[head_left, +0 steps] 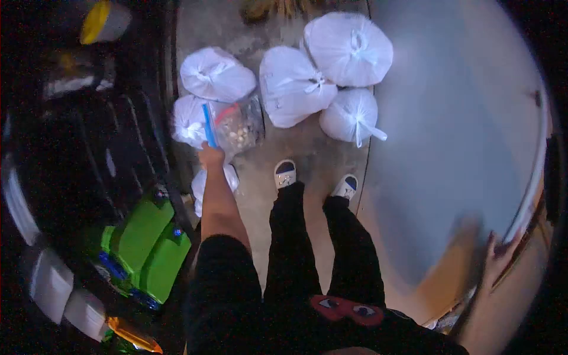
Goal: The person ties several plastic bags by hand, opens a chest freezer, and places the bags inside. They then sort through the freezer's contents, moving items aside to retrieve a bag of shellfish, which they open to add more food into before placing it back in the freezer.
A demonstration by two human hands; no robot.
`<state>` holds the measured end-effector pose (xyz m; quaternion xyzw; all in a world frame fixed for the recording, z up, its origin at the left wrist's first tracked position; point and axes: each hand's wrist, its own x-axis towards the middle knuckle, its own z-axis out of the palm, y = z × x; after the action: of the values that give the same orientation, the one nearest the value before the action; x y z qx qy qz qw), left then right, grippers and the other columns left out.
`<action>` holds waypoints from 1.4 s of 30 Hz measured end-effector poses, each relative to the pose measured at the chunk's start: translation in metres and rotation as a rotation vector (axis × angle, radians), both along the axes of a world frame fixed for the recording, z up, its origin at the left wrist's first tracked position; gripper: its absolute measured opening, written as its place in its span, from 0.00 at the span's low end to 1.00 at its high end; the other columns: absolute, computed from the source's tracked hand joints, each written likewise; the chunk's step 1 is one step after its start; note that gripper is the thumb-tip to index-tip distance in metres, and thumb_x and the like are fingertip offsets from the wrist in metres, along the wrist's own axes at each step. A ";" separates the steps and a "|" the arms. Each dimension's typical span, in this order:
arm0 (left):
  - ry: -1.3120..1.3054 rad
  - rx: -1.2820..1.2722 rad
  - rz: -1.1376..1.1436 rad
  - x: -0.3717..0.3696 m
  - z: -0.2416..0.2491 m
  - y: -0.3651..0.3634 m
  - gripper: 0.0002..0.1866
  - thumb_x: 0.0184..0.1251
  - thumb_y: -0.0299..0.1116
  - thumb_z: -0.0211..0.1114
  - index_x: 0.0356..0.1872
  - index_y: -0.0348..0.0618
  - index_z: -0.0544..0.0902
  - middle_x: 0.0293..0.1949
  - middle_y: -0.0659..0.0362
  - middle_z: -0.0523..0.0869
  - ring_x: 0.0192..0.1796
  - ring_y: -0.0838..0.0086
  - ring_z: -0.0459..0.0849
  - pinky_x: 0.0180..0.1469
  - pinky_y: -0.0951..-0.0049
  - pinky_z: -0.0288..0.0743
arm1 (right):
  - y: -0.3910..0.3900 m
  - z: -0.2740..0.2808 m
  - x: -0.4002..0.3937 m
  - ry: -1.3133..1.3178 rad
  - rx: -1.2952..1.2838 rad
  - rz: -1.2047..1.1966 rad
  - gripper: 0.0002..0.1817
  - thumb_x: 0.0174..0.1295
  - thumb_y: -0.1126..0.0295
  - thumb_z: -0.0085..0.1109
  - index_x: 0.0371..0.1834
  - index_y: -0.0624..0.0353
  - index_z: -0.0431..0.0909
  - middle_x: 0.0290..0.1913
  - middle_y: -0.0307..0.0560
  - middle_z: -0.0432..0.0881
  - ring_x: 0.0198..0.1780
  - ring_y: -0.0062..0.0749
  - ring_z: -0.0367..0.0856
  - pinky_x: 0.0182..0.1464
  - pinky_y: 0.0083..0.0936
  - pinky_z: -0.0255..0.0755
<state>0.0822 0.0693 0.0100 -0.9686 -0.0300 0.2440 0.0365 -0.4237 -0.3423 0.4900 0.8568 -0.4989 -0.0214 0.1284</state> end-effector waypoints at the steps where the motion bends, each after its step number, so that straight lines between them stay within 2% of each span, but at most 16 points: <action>1: 0.000 -0.033 -0.026 -0.005 0.019 0.004 0.26 0.57 0.42 0.59 0.58 0.47 0.71 0.50 0.44 0.80 0.52 0.47 0.79 0.54 0.55 0.72 | -0.001 -0.006 -0.006 -0.060 0.003 0.047 0.38 0.58 0.67 0.64 0.69 0.66 0.55 0.69 0.59 0.59 0.67 0.48 0.62 0.68 0.37 0.56; 6: 0.068 -0.211 -0.207 -0.058 0.123 0.054 0.28 0.56 0.41 0.61 0.59 0.45 0.71 0.52 0.44 0.79 0.53 0.47 0.78 0.56 0.54 0.71 | 0.010 -0.011 0.014 -0.190 0.060 -0.093 0.42 0.50 0.68 0.67 0.68 0.66 0.56 0.59 0.61 0.70 0.58 0.51 0.70 0.59 0.37 0.61; 8: 0.278 -0.053 -0.164 -0.073 0.149 0.078 0.29 0.55 0.45 0.62 0.58 0.45 0.72 0.51 0.45 0.80 0.54 0.50 0.78 0.57 0.56 0.71 | 0.013 -0.011 0.021 -0.132 0.049 -0.136 0.45 0.47 0.67 0.69 0.69 0.65 0.55 0.58 0.59 0.71 0.57 0.49 0.70 0.57 0.40 0.60; 11: 0.211 -0.204 -0.307 -0.096 0.187 0.124 0.22 0.54 0.45 0.63 0.46 0.44 0.77 0.42 0.46 0.84 0.47 0.51 0.81 0.52 0.57 0.73 | 0.018 -0.009 0.021 -0.130 0.070 -0.132 0.48 0.46 0.65 0.69 0.70 0.63 0.53 0.59 0.56 0.69 0.60 0.45 0.68 0.58 0.44 0.58; 13: 0.246 -0.170 -0.243 -0.098 0.232 0.121 0.18 0.54 0.45 0.62 0.41 0.45 0.79 0.40 0.46 0.84 0.45 0.52 0.82 0.50 0.57 0.74 | 0.020 -0.003 0.030 -0.120 0.052 -0.137 0.48 0.46 0.63 0.69 0.70 0.62 0.52 0.60 0.54 0.68 0.61 0.44 0.67 0.58 0.49 0.56; 15: 0.171 -0.229 -0.503 -0.088 0.178 0.161 0.15 0.55 0.45 0.61 0.36 0.45 0.81 0.40 0.47 0.85 0.45 0.53 0.83 0.50 0.58 0.74 | 0.023 0.005 0.039 -0.118 0.074 -0.174 0.48 0.47 0.61 0.68 0.70 0.61 0.52 0.60 0.52 0.68 0.62 0.43 0.66 0.60 0.52 0.55; 18: 0.238 -0.162 -0.427 -0.058 0.244 0.121 0.15 0.57 0.46 0.60 0.33 0.45 0.82 0.39 0.49 0.85 0.45 0.54 0.83 0.50 0.59 0.75 | 0.027 0.015 0.049 -0.117 0.142 -0.245 0.46 0.49 0.57 0.65 0.70 0.60 0.53 0.59 0.51 0.68 0.63 0.41 0.65 0.64 0.56 0.51; 21: 0.210 -0.270 -0.606 -0.018 0.243 0.096 0.16 0.57 0.47 0.59 0.36 0.45 0.82 0.37 0.49 0.85 0.43 0.54 0.84 0.49 0.61 0.75 | 0.027 0.013 0.048 -0.099 0.159 -0.268 0.45 0.50 0.55 0.63 0.70 0.59 0.54 0.59 0.50 0.68 0.63 0.40 0.64 0.67 0.58 0.48; 22: 0.070 -0.313 -0.385 -0.017 0.226 0.083 0.17 0.57 0.47 0.59 0.37 0.45 0.83 0.35 0.50 0.86 0.42 0.56 0.84 0.46 0.61 0.76 | 0.025 0.007 0.045 -0.115 0.151 -0.267 0.45 0.50 0.55 0.63 0.70 0.59 0.54 0.60 0.51 0.68 0.64 0.40 0.64 0.67 0.58 0.48; 23: 0.069 -0.401 -0.383 -0.015 0.235 0.067 0.17 0.58 0.46 0.58 0.36 0.43 0.83 0.34 0.50 0.85 0.40 0.58 0.84 0.45 0.62 0.76 | 0.024 0.004 0.043 -0.128 0.147 -0.262 0.45 0.50 0.55 0.63 0.70 0.59 0.55 0.60 0.51 0.68 0.64 0.40 0.64 0.67 0.58 0.47; 25: 0.067 -0.575 -0.372 -0.009 0.274 0.020 0.17 0.60 0.44 0.57 0.35 0.39 0.82 0.32 0.52 0.85 0.36 0.63 0.83 0.41 0.64 0.75 | 0.022 0.007 0.040 -0.185 0.165 -0.244 0.45 0.49 0.56 0.64 0.69 0.60 0.56 0.60 0.52 0.68 0.65 0.41 0.63 0.68 0.58 0.47; 26: 0.146 -0.459 -0.433 -0.016 0.321 -0.013 0.17 0.58 0.46 0.58 0.38 0.44 0.84 0.35 0.49 0.86 0.41 0.57 0.85 0.46 0.61 0.76 | 0.024 0.007 0.041 -0.213 0.182 -0.234 0.45 0.48 0.56 0.64 0.69 0.61 0.56 0.60 0.53 0.68 0.65 0.42 0.62 0.68 0.58 0.47; 29: 0.123 -0.645 -0.460 -0.017 0.312 -0.052 0.17 0.58 0.46 0.57 0.37 0.43 0.83 0.34 0.48 0.86 0.40 0.58 0.85 0.45 0.62 0.75 | 0.020 -0.005 0.034 -0.352 0.178 -0.154 0.44 0.46 0.57 0.64 0.67 0.63 0.58 0.60 0.55 0.67 0.66 0.45 0.61 0.69 0.56 0.46; 31: 0.155 -0.621 -0.479 -0.032 0.326 -0.081 0.17 0.59 0.45 0.58 0.36 0.42 0.83 0.31 0.49 0.85 0.38 0.58 0.84 0.43 0.63 0.75 | 0.023 0.007 0.030 -0.480 0.204 -0.117 0.43 0.46 0.58 0.65 0.65 0.65 0.59 0.62 0.55 0.65 0.67 0.47 0.59 0.70 0.51 0.44; 34: 0.203 -0.528 -0.610 -0.059 0.344 -0.112 0.13 0.59 0.39 0.62 0.36 0.40 0.83 0.31 0.52 0.86 0.36 0.63 0.84 0.41 0.66 0.75 | 0.022 0.009 0.029 -0.399 0.156 -0.118 0.44 0.48 0.51 0.65 0.65 0.66 0.60 0.65 0.58 0.63 0.70 0.53 0.54 0.71 0.48 0.42; 42: 0.295 -0.407 -0.755 -0.084 0.363 -0.154 0.14 0.59 0.39 0.62 0.40 0.41 0.82 0.32 0.54 0.86 0.36 0.67 0.84 0.42 0.69 0.76 | 0.019 0.013 0.021 -0.532 0.261 -0.111 0.41 0.52 0.54 0.62 0.66 0.66 0.58 0.65 0.61 0.61 0.71 0.53 0.53 0.72 0.46 0.41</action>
<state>-0.0020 -0.0852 0.3729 -0.8541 0.3793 0.3500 -0.0646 -0.4029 -0.3231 0.5035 0.8132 -0.5539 0.1328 -0.1196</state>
